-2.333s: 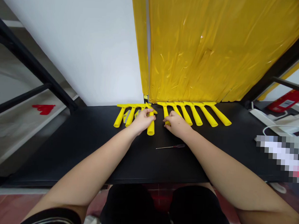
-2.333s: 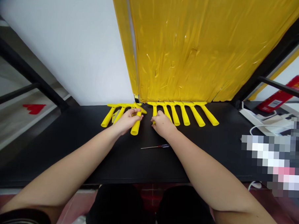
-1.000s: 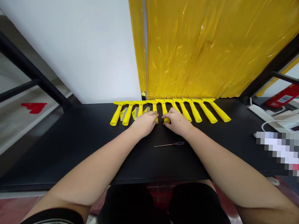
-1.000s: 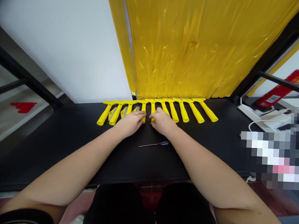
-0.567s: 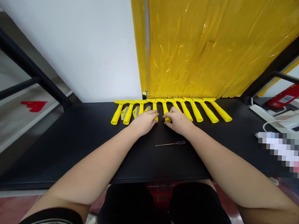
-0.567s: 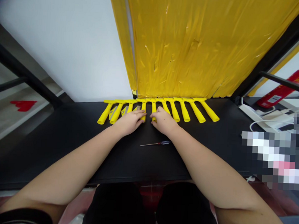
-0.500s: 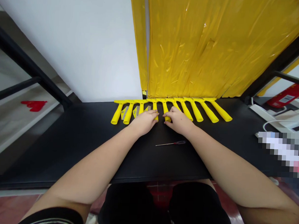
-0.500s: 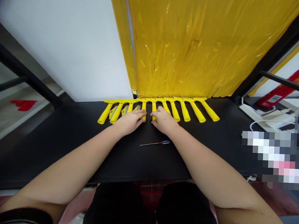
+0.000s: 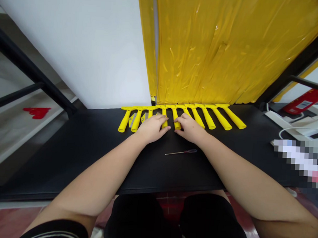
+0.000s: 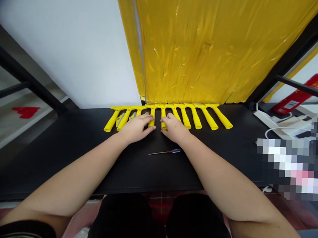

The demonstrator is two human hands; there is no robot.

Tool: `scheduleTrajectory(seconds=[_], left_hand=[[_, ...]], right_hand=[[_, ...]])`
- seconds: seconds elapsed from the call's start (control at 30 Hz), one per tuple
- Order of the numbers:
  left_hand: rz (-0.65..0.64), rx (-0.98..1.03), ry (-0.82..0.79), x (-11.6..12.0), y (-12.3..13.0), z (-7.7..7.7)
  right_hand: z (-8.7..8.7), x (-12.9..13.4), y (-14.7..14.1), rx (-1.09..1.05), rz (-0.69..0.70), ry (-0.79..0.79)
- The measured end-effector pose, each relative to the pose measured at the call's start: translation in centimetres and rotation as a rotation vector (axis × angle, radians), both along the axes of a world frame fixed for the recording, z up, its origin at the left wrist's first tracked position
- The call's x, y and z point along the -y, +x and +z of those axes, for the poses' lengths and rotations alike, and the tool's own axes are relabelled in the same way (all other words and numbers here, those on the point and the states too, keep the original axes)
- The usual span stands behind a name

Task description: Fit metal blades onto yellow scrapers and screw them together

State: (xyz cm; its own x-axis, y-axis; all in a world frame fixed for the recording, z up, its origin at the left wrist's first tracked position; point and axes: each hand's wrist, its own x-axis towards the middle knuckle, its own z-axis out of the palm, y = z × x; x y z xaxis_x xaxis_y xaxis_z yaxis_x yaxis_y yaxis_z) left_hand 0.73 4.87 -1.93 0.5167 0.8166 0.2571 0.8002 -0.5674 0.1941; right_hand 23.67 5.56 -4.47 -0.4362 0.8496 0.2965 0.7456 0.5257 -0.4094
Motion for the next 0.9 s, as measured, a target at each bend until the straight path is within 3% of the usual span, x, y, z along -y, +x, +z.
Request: scheduleTrajectory(seconds=[0.13,0.27,0.53,0.9], left_hand=[[0.209,0.079,0.139,-0.6,-1.2,0.8],[0.413,-0.024,0.069,-1.7,-2.9,0.7],[0.470,-0.150,-0.097,-2.0,-3.1,0.3],[0.523,-0.281,-0.023,-0.5,-1.5,2.1]], right_hand=[[0.0,0.1,0.1,-0.036,0.000,-0.042],[0.3,0.4,0.5,-0.074,-0.001,-0.048],[2.5,1.1,1.5,-0.082,0.000,0.127],[3.2,1.4,1.4,-0.033,-0.001,0.044]])
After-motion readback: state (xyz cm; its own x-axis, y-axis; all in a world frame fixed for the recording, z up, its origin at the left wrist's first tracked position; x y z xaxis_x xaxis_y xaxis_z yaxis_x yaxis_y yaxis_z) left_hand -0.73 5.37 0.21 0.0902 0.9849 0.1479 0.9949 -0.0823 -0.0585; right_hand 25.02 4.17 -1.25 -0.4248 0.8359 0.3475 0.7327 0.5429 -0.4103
